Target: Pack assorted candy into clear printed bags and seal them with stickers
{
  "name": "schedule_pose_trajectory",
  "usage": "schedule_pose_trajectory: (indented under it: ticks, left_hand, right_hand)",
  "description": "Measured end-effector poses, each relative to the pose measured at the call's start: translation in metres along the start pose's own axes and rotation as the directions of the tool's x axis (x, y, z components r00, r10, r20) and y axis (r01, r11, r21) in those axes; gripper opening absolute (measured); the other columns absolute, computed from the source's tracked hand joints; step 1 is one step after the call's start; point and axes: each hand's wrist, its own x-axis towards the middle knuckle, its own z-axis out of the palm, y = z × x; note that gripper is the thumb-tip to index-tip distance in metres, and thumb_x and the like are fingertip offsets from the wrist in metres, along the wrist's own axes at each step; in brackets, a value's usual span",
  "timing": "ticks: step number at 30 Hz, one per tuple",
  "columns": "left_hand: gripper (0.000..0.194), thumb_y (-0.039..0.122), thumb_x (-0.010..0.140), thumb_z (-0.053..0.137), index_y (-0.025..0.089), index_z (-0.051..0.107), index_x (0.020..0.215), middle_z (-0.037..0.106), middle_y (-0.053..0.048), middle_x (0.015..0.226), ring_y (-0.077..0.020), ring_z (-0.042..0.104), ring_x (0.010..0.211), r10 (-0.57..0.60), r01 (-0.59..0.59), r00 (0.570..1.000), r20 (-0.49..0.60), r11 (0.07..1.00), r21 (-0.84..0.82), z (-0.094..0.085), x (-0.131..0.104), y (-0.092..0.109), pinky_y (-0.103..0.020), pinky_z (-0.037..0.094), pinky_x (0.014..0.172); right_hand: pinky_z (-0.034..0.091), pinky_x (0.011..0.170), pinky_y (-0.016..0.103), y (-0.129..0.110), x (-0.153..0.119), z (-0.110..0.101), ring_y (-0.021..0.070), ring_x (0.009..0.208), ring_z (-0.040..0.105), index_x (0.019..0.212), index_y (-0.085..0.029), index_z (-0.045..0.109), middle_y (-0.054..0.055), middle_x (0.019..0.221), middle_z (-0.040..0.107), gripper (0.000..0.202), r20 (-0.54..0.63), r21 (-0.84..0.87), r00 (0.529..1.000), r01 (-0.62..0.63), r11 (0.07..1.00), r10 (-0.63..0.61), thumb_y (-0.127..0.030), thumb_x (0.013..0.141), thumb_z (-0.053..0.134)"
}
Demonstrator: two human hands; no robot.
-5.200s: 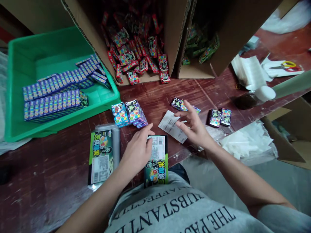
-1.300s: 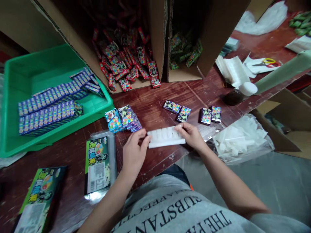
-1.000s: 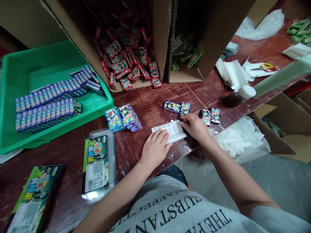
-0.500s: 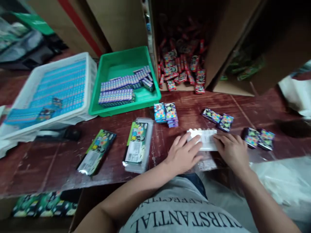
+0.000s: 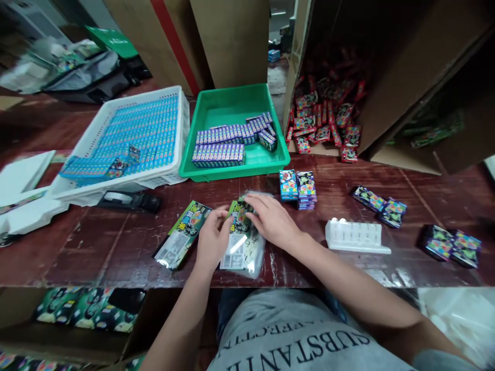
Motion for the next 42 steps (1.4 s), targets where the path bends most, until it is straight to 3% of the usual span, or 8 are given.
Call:
schedule_pose_trajectory:
  ticks: [8,14,16,20,26,32,36,42]
  left_hand:
    - [0.018,0.032,0.090,0.068,0.020,0.058,0.098,0.068,0.001,0.080,-0.0127,0.064,0.074,-0.181,0.206,0.978,0.101,0.908,-0.365,-0.040,-0.023,0.010,-0.023,0.049,0.069]
    - [0.052,0.026,0.074,0.085,0.020,0.061,0.120,0.075,-0.012,0.113,-0.0246,0.073,0.101,-0.192,0.466,0.794,0.577,0.802,-0.374,-0.056,-0.027,0.031,-0.035,0.059,0.080]
    - [0.042,0.028,0.078,0.083,0.019,0.066,0.115,0.077,-0.011,0.110,-0.0243,0.073,0.098,-0.183,0.467,0.795,0.578,0.794,-0.390,-0.056,-0.028,0.033,-0.036,0.059,0.082]
    - [0.032,0.039,0.088,0.074,0.018,0.072,0.113,0.078,-0.008,0.107,-0.0229,0.073,0.098,-0.253,0.342,0.938,0.236,0.783,-0.520,-0.040,-0.032,0.034,-0.035,0.058,0.087]
    - [0.033,0.046,0.093,0.068,0.018,0.071,0.110,0.077,-0.005,0.100,-0.0198,0.072,0.088,-0.304,0.281,0.952,0.035,0.824,-0.492,0.013,-0.050,0.041,-0.030,0.057,0.078]
    - [0.039,0.043,0.099,0.058,0.023,0.058,0.133,0.072,-0.009,0.119,-0.0202,0.071,0.101,-0.158,0.151,0.987,0.013,0.913,-0.378,0.044,-0.060,0.047,-0.031,0.057,0.088]
    - [0.076,0.037,0.092,0.066,0.028,0.027,0.157,0.067,-0.014,0.132,-0.0247,0.071,0.108,-0.075,0.164,0.975,0.211,0.881,-0.445,0.048,-0.062,0.047,-0.039,0.061,0.090]
    - [0.047,0.035,0.089,0.071,0.026,0.054,0.133,0.074,-0.008,0.114,-0.0233,0.074,0.094,-0.090,0.305,0.881,0.464,0.858,-0.412,0.028,-0.048,0.038,-0.038,0.062,0.082]
  right_hand:
    - [0.051,0.076,0.036,-0.027,0.041,-0.008,0.0223,0.083,0.065,0.091,-0.019,0.066,0.005,0.086,0.070,0.015,0.300,-0.004,0.950,0.092,0.996,-0.086,-0.033,0.094,0.069]
    - [0.055,0.086,0.032,-0.036,0.066,-0.060,0.0166,0.094,0.071,0.099,-0.027,0.075,0.000,0.099,0.076,0.013,0.603,0.488,0.676,0.108,0.866,-0.423,-0.031,0.097,0.063]
    - [0.055,0.094,0.037,-0.035,0.063,-0.064,0.0188,0.104,0.071,0.102,-0.028,0.076,0.001,0.108,0.075,0.014,0.539,0.508,0.752,0.070,0.858,-0.380,-0.032,0.097,0.063]
    - [0.057,0.094,0.043,-0.034,0.029,-0.039,0.0242,0.110,0.069,0.122,-0.027,0.067,0.009,0.119,0.072,0.030,0.161,0.435,0.981,-0.168,0.884,0.107,-0.040,0.095,0.066]
    - [0.056,0.071,0.035,-0.043,-0.039,0.003,0.0243,0.082,0.074,0.123,-0.023,0.057,0.007,0.096,0.076,0.033,0.068,0.359,0.880,-0.461,0.812,0.470,-0.047,0.100,0.054]
    - [0.058,0.086,0.040,-0.020,-0.070,-0.014,0.0273,0.104,0.074,0.142,-0.026,0.046,0.009,0.118,0.075,0.049,-0.002,0.396,0.874,-0.445,0.803,0.485,-0.045,0.099,0.058]
    - [0.056,0.097,0.040,-0.001,-0.078,-0.031,0.0227,0.110,0.070,0.153,-0.029,0.036,0.008,0.136,0.066,0.061,0.012,0.536,0.907,-0.362,0.763,0.421,-0.042,0.098,0.061]
    - [0.055,0.100,0.040,0.010,-0.089,-0.033,0.0197,0.114,0.066,0.148,-0.033,0.043,0.005,0.128,0.068,0.054,0.084,0.670,0.914,-0.347,0.656,0.397,-0.038,0.098,0.062]
